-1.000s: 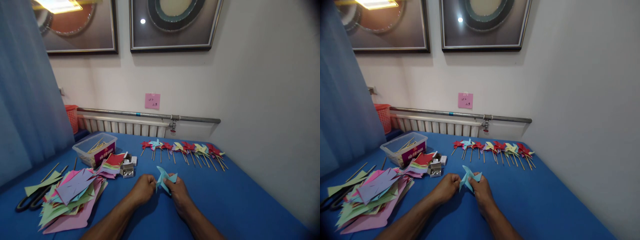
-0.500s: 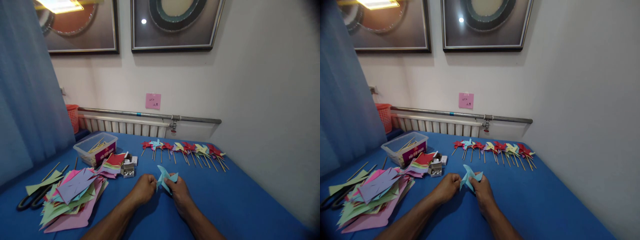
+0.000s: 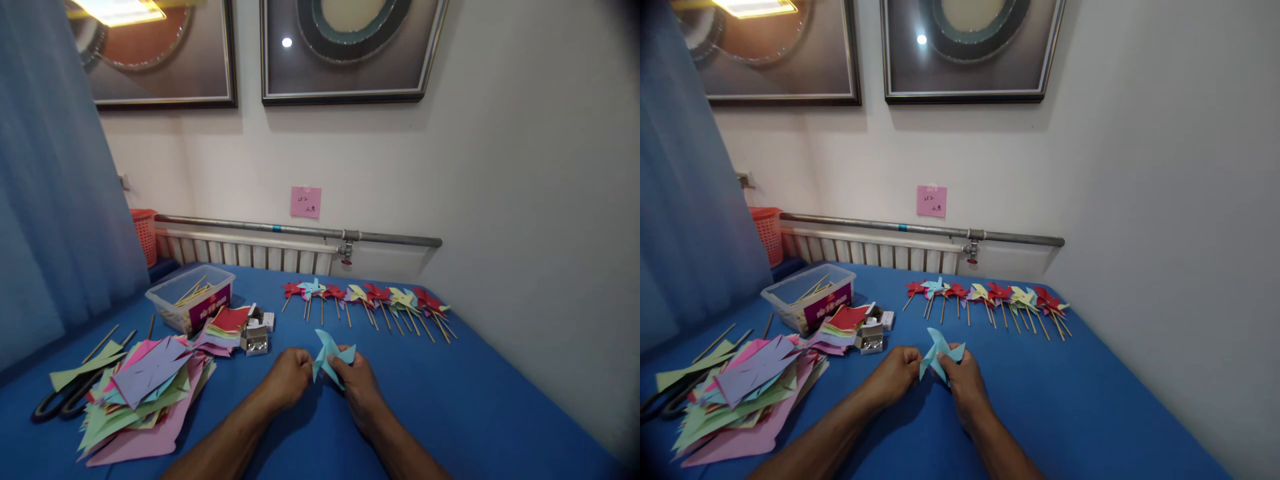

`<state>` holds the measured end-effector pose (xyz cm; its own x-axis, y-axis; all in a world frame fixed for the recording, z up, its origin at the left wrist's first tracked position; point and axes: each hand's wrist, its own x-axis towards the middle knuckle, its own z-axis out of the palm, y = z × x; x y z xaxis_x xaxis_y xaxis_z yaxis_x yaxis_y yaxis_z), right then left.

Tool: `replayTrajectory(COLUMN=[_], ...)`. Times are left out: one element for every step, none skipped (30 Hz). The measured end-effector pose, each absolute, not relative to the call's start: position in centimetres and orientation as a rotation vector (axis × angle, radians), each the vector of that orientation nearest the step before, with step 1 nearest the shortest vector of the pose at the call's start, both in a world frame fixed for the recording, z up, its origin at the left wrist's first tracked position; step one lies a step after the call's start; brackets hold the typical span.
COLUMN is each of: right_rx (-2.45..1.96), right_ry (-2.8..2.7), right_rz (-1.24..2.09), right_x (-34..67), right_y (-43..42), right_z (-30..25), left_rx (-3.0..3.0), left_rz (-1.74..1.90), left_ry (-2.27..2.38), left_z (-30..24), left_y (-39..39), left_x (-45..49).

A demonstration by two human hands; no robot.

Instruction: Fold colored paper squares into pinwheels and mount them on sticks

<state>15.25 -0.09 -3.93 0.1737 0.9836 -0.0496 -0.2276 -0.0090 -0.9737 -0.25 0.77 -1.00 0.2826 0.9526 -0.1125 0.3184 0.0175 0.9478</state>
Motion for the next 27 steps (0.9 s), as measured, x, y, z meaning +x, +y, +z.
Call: replayTrajectory(right_rx=[-1.140,-1.140,-1.141,-1.142,-1.143,-1.141,-1.139,-1.137,-1.136,-1.137,-1.142,-1.152,-1.160,-1.171,-1.184,-1.194,-1.197,-1.194,-1.191,-1.192,-1.198,-1.211,-1.226,-1.236,-1.238,-1.235,-1.231], right_ry=[-0.898,-0.896,-0.890,-0.880,-0.866,-0.852,-0.844,-0.842,-0.846,-0.854,-0.862,-0.866,-0.867,-0.865,-0.860,-0.857,-0.854,-0.854,-0.856,-0.860,-0.863,-0.865,-0.871,-0.879,-0.886,-0.893,-0.897], right_rz=[1.199,1.203,1.207,1.211,1.214,1.218,1.221,1.224,1.226,1.227,1.227,1.225,1.225,1.227,1.231,1.237,1.244,1.251,1.254,1.251,1.240,1.222,1.201,1.180,1.163,1.152,1.146], right_x=[15.2,15.2,15.2,15.2,15.2,15.3,15.3,15.4,15.5,15.6,15.7,15.7,15.8,15.8,15.8,15.8,15.7,15.7,15.8,15.8,15.9,16.0,16.2,16.4,16.6,16.8,17.0], right_y=[-0.1,-0.1,-0.1,-0.1,-0.1,-0.1,-0.1,0.0,0.1,0.2,0.3,0.4,0.5,0.6,0.7,0.7,0.7,0.7,0.6,0.5,0.4,0.3,0.2,0.2,0.1,0.1,0.1], right_z=[-3.9,-3.9,-3.8,-3.8,-3.8,-3.8,-3.8,-3.8,-3.9,-4.0,-4.0,-4.1,-4.1,-4.1,-4.1,-4.0,-3.9,-3.8,-3.7,-3.5,-3.3,-3.2,-3.0,-2.9,-2.8,-2.7,-2.7], left_rx=[1.506,1.504,1.503,1.503,1.506,1.506,1.507,1.510,1.512,1.516,1.515,1.510,1.499,1.483,1.464,1.444,1.424,1.408,1.396,1.385,1.378,1.375,1.378,1.387,1.401,1.418,1.436], left_rz=[0.773,0.782,0.790,0.795,0.795,0.796,0.797,0.798,0.800,0.801,0.803,0.803,0.800,0.795,0.785,0.770,0.750,0.727,0.709,0.700,0.701,0.712,0.727,0.740,0.746,0.745,0.738], left_ry=[1.230,1.229,1.224,1.217,1.210,1.207,1.206,1.205,1.203,1.199,1.195,1.192,1.191,1.193,1.196,1.197,1.196,1.192,1.186,1.181,1.177,1.173,1.165,1.154,1.141,1.125,1.106], left_z=[-1.1,-1.1,-1.2,-1.2,-1.2,-1.2,-1.2,-1.2,-1.2,-1.2,-1.3,-1.3,-1.4,-1.4,-1.4,-1.3,-1.2,-1.1,-0.9,-0.7,-0.5,-0.3,-0.2,-0.1,-0.1,-0.2,-0.3], left_y=[0.8,0.8,0.8,0.8,0.8,0.8,0.8,0.8,0.8,0.8,0.9,0.9,0.9,0.8,0.8,0.8,0.7,0.7,0.7,0.7,0.8,0.8,0.9,1.1,1.2,1.3,1.3], left_x=[-0.2,-0.2,-0.2,-0.2,-0.2,-0.2,-0.3,-0.3,-0.3,-0.3,-0.3,-0.3,-0.3,-0.2,-0.1,-0.1,0.0,0.0,-0.1,-0.2,-0.4,-0.7,-0.9,-1.2,-1.5,-1.8,-2.0])
